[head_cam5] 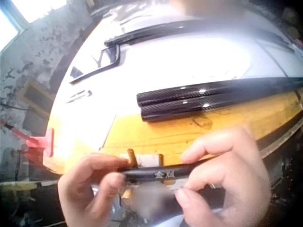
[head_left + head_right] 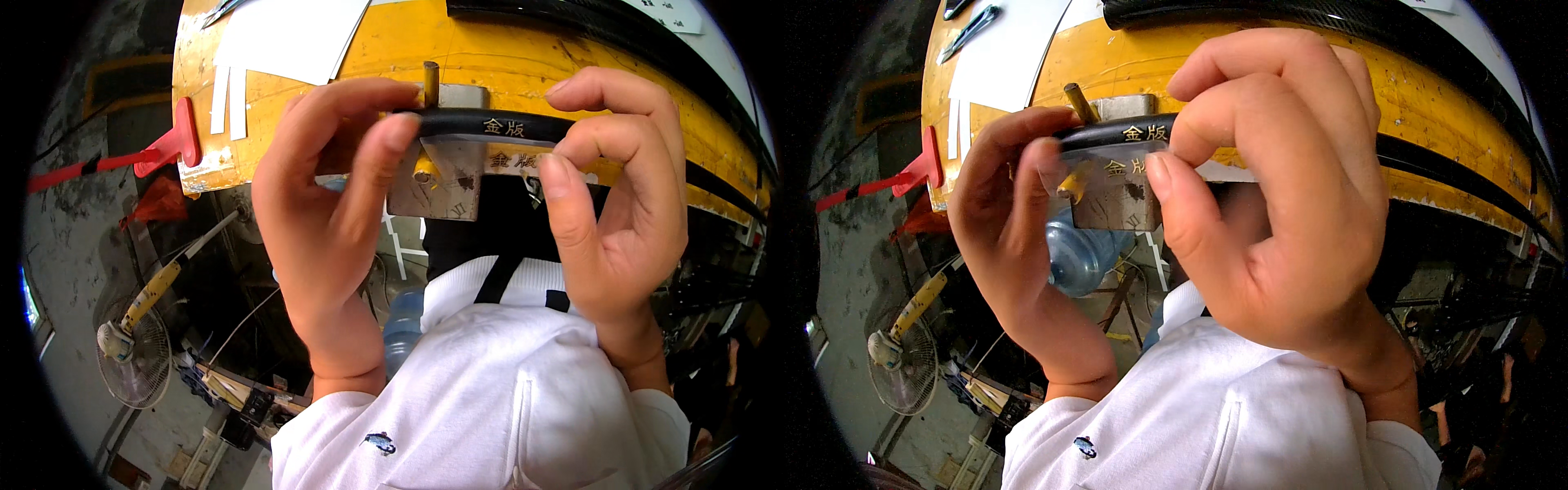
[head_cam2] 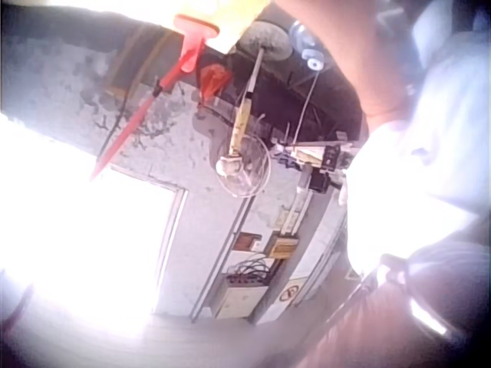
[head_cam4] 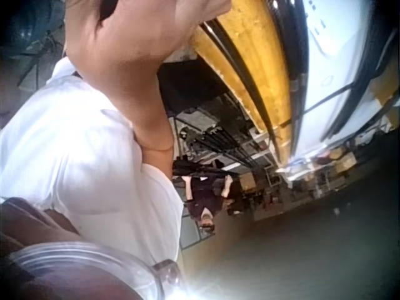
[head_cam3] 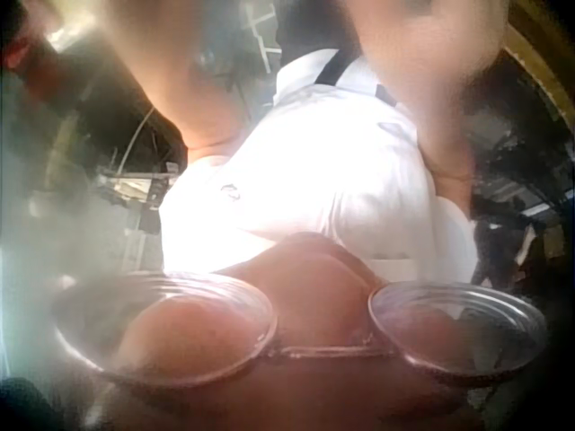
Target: The person picks up small adhesive labels from a sheet and applies them to the ends of several black rods. They peel each label, position it on a rod end, and smooth it down before moving to the next rod.
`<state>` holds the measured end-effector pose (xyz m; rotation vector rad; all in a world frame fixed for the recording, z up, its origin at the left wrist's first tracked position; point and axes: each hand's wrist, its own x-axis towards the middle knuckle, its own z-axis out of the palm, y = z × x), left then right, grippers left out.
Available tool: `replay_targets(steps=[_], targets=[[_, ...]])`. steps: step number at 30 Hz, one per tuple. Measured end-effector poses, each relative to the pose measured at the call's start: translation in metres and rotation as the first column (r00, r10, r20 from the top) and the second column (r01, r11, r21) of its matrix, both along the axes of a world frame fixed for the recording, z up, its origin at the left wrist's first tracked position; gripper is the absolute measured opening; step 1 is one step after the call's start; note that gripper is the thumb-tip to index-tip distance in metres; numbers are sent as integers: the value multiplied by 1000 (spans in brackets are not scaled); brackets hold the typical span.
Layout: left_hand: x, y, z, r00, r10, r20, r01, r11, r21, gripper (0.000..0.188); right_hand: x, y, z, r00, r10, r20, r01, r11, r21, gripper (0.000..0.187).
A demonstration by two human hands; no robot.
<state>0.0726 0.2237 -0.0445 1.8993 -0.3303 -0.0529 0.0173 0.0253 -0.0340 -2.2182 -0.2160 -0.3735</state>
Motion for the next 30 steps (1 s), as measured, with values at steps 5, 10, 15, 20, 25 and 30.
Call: replay_targets(steps=[5,10,15,20,25,30], targets=[[-3,-13,6,955,18,297,-75,980,184,65,2,-1,-3,1000,-9,-5,9,1000,-15,7],[-10,-31,12,950,8,311,-81,971,225,32,4,1,-4,999,-27,22,27,999,18,6],[-4,-24,5,956,-47,291,-41,957,288,13,8,9,6,999,-34,-36,28,989,-144,8],[-5,-27,7,959,-54,278,-39,948,316,13,7,9,-7,997,-68,38,73,989,-131,10],[-4,-28,8,946,-57,318,-60,936,347,14,8,11,1,996,-87,-18,83,983,-161,10],[-3,-28,5,948,-46,315,-67,939,337,16,13,15,7,992,-90,-85,72,979,-193,12]])
